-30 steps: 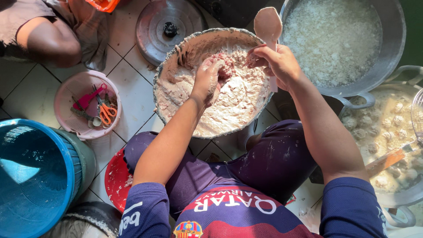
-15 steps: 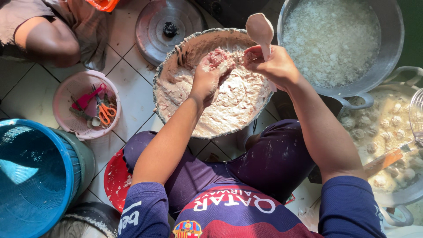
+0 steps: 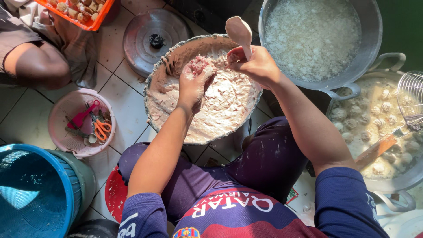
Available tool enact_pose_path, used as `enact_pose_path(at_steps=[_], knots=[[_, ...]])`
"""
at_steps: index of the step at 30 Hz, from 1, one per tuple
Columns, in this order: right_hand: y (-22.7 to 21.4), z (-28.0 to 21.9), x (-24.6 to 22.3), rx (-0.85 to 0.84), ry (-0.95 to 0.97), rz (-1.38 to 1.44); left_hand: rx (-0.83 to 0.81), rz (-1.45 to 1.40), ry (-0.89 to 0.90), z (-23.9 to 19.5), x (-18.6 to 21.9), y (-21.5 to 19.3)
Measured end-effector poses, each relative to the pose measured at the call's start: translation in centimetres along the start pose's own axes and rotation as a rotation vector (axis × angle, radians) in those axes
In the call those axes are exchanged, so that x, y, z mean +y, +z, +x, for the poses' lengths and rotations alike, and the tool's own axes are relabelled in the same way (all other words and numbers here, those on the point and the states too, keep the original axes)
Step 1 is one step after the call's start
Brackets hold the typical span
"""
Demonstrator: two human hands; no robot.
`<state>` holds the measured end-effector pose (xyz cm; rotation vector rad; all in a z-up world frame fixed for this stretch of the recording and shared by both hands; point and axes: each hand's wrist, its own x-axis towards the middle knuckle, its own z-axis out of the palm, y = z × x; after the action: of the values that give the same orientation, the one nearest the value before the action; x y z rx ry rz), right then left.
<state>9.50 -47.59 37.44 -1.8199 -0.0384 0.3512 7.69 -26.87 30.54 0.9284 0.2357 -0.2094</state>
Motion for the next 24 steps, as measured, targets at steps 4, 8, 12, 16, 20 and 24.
enact_pose_path(at_steps=[4, 8, 12, 16, 20, 24], knots=[[-0.2, 0.0, 0.2, -0.013, -0.010, -0.013, 0.024, -0.013, 0.008, 0.0, 0.2, -0.2], [-0.1, 0.0, 0.2, 0.001, -0.011, -0.031, 0.030, 0.011, 0.019, -0.1, 0.7, -0.7], [-0.1, -0.1, 0.0, 0.017, -0.017, -0.121, 0.051, 0.024, 0.014, -0.3, 0.9, -0.8], [0.1, -0.1, -0.2, 0.054, -0.011, -0.249, 0.043, 0.023, 0.031, -0.6, 1.0, -0.7], [0.1, -0.2, -0.4, 0.074, -0.019, -0.308, 0.053, 0.009, 0.012, -0.9, 1.3, -0.5], [0.0, -0.3, -0.2, 0.094, -0.016, -0.320, 0.026, 0.008, 0.033, -1.3, 1.6, -0.5]])
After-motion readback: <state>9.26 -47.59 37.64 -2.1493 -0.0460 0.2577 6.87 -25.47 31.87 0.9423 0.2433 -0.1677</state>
